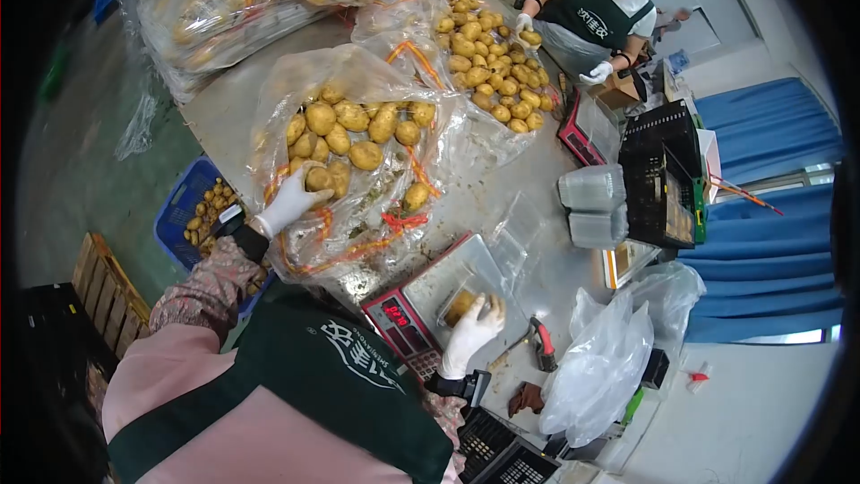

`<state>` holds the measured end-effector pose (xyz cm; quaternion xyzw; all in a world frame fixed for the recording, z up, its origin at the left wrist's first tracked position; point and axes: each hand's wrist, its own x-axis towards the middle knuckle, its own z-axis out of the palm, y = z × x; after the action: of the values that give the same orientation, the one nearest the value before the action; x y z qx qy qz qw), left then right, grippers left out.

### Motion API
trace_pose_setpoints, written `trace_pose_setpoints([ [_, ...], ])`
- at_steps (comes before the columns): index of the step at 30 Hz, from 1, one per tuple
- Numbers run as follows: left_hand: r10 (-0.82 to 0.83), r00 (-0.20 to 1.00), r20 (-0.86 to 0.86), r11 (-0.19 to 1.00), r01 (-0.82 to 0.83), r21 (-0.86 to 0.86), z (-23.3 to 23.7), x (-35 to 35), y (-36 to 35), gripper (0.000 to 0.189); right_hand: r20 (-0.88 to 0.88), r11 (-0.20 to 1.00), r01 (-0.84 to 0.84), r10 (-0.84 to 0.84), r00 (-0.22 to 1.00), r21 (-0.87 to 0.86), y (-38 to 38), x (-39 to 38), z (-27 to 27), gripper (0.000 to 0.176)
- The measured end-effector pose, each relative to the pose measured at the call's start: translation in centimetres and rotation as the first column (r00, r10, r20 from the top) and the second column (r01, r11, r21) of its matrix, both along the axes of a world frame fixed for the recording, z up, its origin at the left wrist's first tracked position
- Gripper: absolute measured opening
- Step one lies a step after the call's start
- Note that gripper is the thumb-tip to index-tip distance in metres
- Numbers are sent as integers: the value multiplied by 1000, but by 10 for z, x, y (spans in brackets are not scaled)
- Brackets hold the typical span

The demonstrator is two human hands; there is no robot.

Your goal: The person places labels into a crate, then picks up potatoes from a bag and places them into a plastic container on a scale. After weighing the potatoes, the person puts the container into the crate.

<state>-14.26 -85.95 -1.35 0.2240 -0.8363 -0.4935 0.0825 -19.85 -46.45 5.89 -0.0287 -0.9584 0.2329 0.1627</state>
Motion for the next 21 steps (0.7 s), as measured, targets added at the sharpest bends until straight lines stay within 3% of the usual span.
trace_pose_setpoints([
  [1,77,983,-168,937,-13,349,-1,4,0,53,-57,994,-48,42,997,-100,-7,1,12,32],
  [2,77,984,-163,937,-16,348,0,12,3,53,-118,975,-101,78,990,-197,-15,2,22,30],
  [3,130,983,-132,676,10,737,17,21,9,48,-88,969,-162,148,985,-188,-21,2,29,27],
  [4,163,983,-84,267,38,963,38,28,16,44,-89,968,-164,149,985,-189,-31,2,34,27],
  [5,198,948,-249,186,213,959,67,28,27,37,-4,907,-238,252,968,-348,-44,4,36,28],
  [6,196,948,-249,183,214,960,55,29,33,37,62,818,-284,361,930,-501,-58,6,39,29],
  [8,271,925,-267,293,185,938,20,26,45,32,169,706,-328,535,828,-627,-86,12,43,30],
  [9,294,939,-179,304,86,949,35,22,52,28,252,682,-322,600,759,-657,-96,15,46,32],
  [10,292,940,-178,299,87,950,37,20,57,28,327,658,-309,659,677,-686,-106,17,46,33],
  [12,246,902,-356,480,206,853,38,21,68,25,344,345,94,795,499,-934,-123,22,32,40],
  [13,242,903,-354,476,207,855,41,21,72,25,336,281,190,842,421,-941,-129,22,28,40],
  [14,197,930,-309,537,161,828,45,21,75,24,339,283,191,839,425,-940,-133,22,28,40],
  [16,156,953,-260,598,118,793,54,21,87,25,232,95,540,954,190,-836,-140,23,29,44],
  [17,114,964,-240,679,101,727,59,25,100,23,244,47,587,934,261,-808,-145,27,24,47],
  [18,78,974,-215,753,83,652,64,29,113,21,243,49,589,936,255,-807,-146,29,26,47],
  [20,93,969,-228,756,80,650,72,31,121,21,308,122,438,870,384,-891,-145,35,31,46],
  [21,10,975,-223,658,161,736,74,29,115,22,308,124,437,872,380,-891,-138,34,29,46],
])
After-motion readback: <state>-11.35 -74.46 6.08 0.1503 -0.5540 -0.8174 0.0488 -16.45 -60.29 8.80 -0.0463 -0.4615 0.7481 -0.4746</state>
